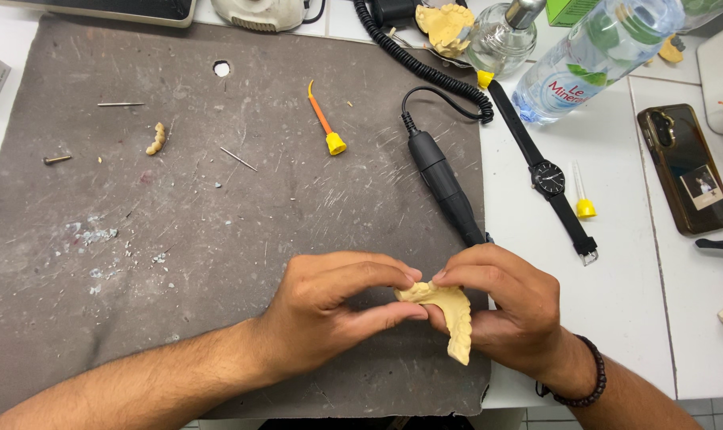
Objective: The person works at a dental laboratory bench, holding a dental stone tooth model and a small dental prosthetic piece. They use a rotary grinding tool to grind and shape the small piece, periodically fitting it against the model and turning it to grind other surfaces.
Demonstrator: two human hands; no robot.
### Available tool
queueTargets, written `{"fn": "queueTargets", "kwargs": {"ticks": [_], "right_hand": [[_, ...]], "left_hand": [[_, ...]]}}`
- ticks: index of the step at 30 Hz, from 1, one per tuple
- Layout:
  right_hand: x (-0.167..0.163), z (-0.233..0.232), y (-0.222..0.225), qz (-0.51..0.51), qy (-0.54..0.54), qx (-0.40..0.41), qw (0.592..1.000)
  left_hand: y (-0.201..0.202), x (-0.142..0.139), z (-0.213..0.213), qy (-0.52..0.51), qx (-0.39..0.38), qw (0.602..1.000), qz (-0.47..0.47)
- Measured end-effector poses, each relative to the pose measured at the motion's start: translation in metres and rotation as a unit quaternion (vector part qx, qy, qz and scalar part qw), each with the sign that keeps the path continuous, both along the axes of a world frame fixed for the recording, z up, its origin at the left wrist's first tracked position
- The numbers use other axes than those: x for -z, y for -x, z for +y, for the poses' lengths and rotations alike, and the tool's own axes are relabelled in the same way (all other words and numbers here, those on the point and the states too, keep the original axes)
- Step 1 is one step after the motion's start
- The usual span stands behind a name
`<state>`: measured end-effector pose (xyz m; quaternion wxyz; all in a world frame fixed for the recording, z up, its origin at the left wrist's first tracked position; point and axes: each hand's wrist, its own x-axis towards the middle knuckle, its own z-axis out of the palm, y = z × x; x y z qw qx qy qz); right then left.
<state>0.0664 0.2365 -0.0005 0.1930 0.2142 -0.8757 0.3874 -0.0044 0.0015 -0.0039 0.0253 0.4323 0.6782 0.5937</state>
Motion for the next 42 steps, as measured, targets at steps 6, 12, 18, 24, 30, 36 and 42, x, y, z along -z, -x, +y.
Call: {"fn": "queueTargets", "kwargs": {"ticks": [6,12,18,24,30,36,42], "right_hand": [[0.001,-0.001,-0.004,-0.008,-0.004,-0.014,1.000],[0.002,-0.002,-0.006,0.006,-0.002,-0.007,1.000],[0.004,0.000,-0.006,0.020,0.011,0.006,1.000],[-0.003,-0.003,0.000,0.030,0.022,-0.012,0.999],[-0.012,-0.011,-0.001,0.070,-0.037,0.011,0.997],[-0.002,-0.013,-0.005,0.030,0.008,-0.035,0.999],[0.002,-0.001,-0.010,-0.010,0.080,-0.089,0.993]], "left_hand": [[-0.004,0.003,-0.001,-0.012,0.014,1.000,0.019],[-0.005,0.004,0.000,-0.018,0.009,1.000,0.023],[-0.005,0.003,0.000,-0.025,0.002,1.000,0.018],[-0.005,-0.007,-0.003,-0.024,-0.030,0.996,0.076],[-0.007,-0.015,-0.005,-0.045,-0.051,0.973,0.218],[-0.010,-0.016,-0.005,-0.068,0.017,0.970,0.233],[0.001,-0.008,-0.006,-0.040,0.025,0.992,0.119]]}}
